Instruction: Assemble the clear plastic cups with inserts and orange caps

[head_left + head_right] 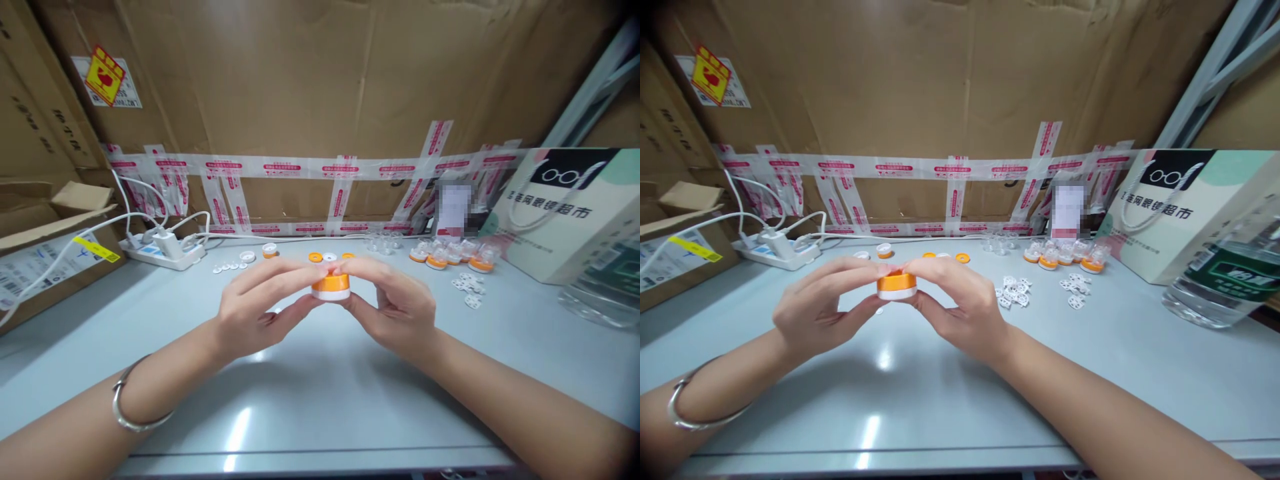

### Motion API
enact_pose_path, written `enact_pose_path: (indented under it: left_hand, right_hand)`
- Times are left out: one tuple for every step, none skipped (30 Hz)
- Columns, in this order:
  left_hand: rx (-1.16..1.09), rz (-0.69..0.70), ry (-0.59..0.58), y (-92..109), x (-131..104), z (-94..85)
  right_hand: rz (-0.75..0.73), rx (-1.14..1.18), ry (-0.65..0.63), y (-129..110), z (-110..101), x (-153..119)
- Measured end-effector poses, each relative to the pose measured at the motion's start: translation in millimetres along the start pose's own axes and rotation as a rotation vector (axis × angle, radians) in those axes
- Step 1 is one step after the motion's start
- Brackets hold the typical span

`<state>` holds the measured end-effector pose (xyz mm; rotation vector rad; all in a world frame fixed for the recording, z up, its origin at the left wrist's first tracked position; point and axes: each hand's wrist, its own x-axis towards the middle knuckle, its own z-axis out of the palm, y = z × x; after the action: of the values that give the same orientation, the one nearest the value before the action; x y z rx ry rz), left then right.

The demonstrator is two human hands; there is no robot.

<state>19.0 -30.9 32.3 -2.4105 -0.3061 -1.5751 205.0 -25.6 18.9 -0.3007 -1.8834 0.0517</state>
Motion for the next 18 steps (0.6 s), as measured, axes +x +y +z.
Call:
enact_pose_path:
  left_hand:
    - [0.009,0.000,-0.003,1,0,-0.8]
    - [0.016,-0.002,-0.009,2,1,-1.6]
    - [0.022,-0.004,-0.018,3,1,-2.2]
    - [0.029,-0.004,-0.029,3,1,-2.8]
    - [0.037,-0.004,-0.039,3,1,-3.3]
    - [0.047,-0.005,-0.046,3,1,-3.6]
    - [0.054,-0.006,-0.051,2,1,-3.7]
    - [0.055,-0.004,-0.053,1,1,-3.7]
    - [0.051,-0.002,-0.054,0,1,-3.5]
    - [0.048,0.002,-0.054,-2,0,-3.3]
    - [0.050,0.009,-0.055,-3,0,-3.0]
    - [0.057,0.019,-0.055,-4,-1,-2.8]
    - [0.073,0.031,-0.052,-4,-1,-2.8]
    - [0.097,0.046,-0.045,-4,-1,-2.9]
    - [0.125,0.063,-0.039,-4,-1,-3.2]
    - [0.148,0.080,-0.033,-4,-1,-3.6]
    - [0.168,0.098,-0.026,-4,-1,-4.1]
    - [0.192,0.115,-0.018,-4,0,-4.8]
  right_hand:
    - [-0.001,-0.014,-0.003,-2,-1,1]
    - [0.001,-0.035,-0.008,-5,-1,2]
    - [0.004,-0.059,-0.013,-7,-2,2]
    - [0.005,-0.086,-0.021,-8,-2,3]
    - [0.002,-0.113,-0.029,-9,-3,4]
    - [-0.005,-0.137,-0.037,-10,-3,4]
    - [-0.012,-0.157,-0.043,-10,-4,5]
    - [-0.019,-0.169,-0.047,-10,-4,5]
    - [-0.024,-0.173,-0.050,-9,-4,5]
    - [-0.025,-0.167,-0.051,-8,-4,5]
    - [-0.021,-0.152,-0.048,-7,-4,5]
    - [-0.013,-0.128,-0.045,-6,-4,5]
    - [0.001,-0.093,-0.037,-6,-3,4]
    - [0.028,-0.046,-0.027,-5,-2,3]
    - [0.075,0.014,-0.009,-5,0,3]
    - [0.148,0.090,0.020,-6,2,2]
    - [0.253,0.186,0.056,-6,5,2]
    - [0.388,0.299,0.095,-8,8,2]
